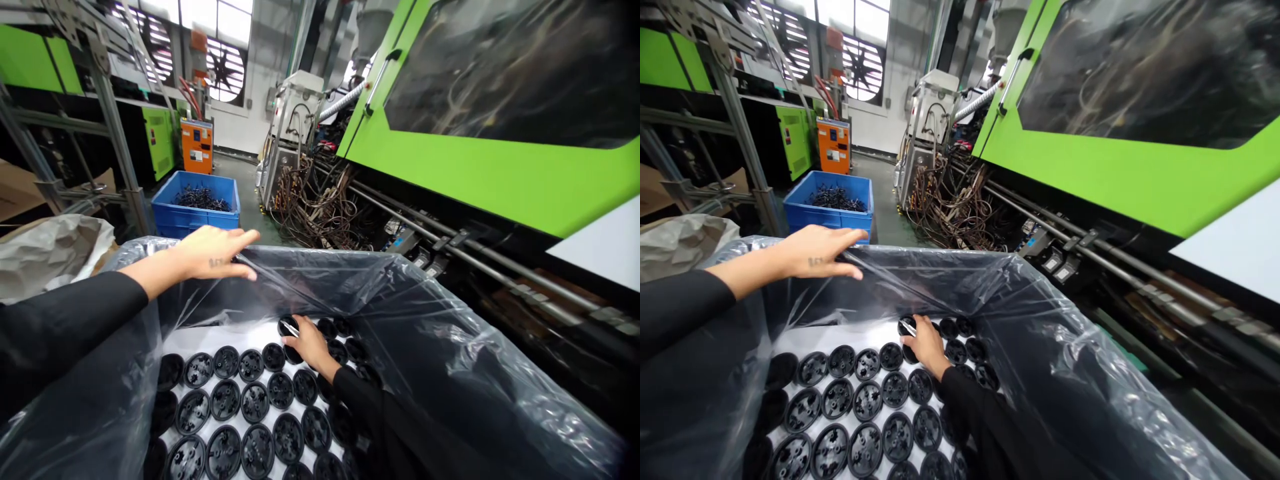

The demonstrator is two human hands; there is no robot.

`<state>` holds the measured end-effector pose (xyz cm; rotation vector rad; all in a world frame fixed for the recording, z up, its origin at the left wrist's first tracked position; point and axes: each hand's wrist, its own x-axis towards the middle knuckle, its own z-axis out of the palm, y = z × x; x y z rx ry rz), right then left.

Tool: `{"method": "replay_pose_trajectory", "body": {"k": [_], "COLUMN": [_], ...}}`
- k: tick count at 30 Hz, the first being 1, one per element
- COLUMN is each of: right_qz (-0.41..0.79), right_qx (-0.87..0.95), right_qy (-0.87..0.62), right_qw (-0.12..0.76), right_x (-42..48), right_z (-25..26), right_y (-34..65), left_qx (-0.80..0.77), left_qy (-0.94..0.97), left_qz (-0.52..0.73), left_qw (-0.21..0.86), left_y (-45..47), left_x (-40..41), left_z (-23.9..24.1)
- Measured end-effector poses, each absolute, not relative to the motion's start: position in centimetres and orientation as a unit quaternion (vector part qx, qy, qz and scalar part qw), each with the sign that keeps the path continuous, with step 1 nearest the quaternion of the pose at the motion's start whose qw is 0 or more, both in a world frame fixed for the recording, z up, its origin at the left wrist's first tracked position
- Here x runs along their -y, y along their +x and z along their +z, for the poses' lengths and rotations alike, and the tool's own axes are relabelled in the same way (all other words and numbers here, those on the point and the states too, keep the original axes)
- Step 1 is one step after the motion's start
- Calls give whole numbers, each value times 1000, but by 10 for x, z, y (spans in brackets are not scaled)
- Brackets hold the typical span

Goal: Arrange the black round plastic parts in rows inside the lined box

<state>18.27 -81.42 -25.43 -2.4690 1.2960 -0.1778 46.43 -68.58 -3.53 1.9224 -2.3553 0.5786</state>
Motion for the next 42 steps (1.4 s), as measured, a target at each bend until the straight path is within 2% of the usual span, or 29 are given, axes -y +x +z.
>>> {"method": "replay_pose_trajectory", "body": {"k": [4,11,16,33,42], "right_qz": [-36,-28,-58,36,45], "right_qx": [-461,-460,-457,-476,-471], "right_qy": [-870,-873,-878,-878,-881], "right_qw": [171,161,128,2,-23], "right_x": [819,825,811,796,801], "right_z": [-253,-247,-248,-239,-242], "right_y": [182,180,180,197,197], "left_qx": [771,765,769,768,768], "left_qy": [605,612,611,614,614], "left_qz": [199,194,179,174,176], "left_qw": [4,50,62,53,47], "left_y": [459,463,464,463,461], "left_x": [692,696,696,696,695], "left_z": [-43,-48,-50,-48,-49]}}
